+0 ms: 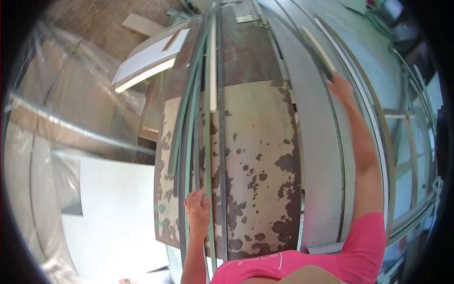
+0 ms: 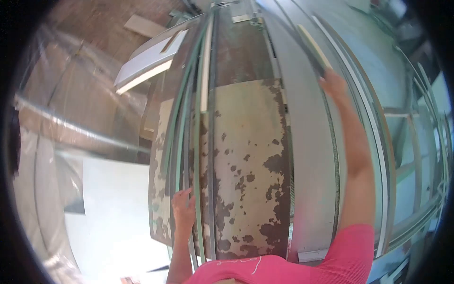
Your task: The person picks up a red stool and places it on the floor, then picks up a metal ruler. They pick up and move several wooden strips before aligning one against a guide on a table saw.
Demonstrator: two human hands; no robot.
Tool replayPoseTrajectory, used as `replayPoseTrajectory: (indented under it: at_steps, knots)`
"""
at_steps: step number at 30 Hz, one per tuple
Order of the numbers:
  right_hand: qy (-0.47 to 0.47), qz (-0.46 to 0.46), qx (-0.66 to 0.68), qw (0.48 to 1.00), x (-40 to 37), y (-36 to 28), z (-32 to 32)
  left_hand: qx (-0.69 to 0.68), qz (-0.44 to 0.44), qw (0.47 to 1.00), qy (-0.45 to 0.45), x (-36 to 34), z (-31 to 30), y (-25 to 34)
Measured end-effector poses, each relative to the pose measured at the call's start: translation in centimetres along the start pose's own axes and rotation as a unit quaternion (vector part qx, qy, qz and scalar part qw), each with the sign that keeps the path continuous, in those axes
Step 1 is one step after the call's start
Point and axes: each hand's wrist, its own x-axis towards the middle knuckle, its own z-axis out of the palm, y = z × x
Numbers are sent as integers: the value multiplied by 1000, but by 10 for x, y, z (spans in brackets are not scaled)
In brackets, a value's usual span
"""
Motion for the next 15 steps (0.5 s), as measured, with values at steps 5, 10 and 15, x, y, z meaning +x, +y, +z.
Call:
replayPoseTrajectory:
  at_steps: [5, 10, 15]
  knots:
    - [26, -52, -25, 998, -81, 103, -15, -53, -5, 999, 2, -28, 20, 5]
    - [-27, -2, -5, 1000, -173, 146, -55, -68, -16, 998, 10, -38, 14, 9]
    - [-88, 11, -48, 995, -241, 180, -76, 38, 5, 988, 147, -13, -12, -33]
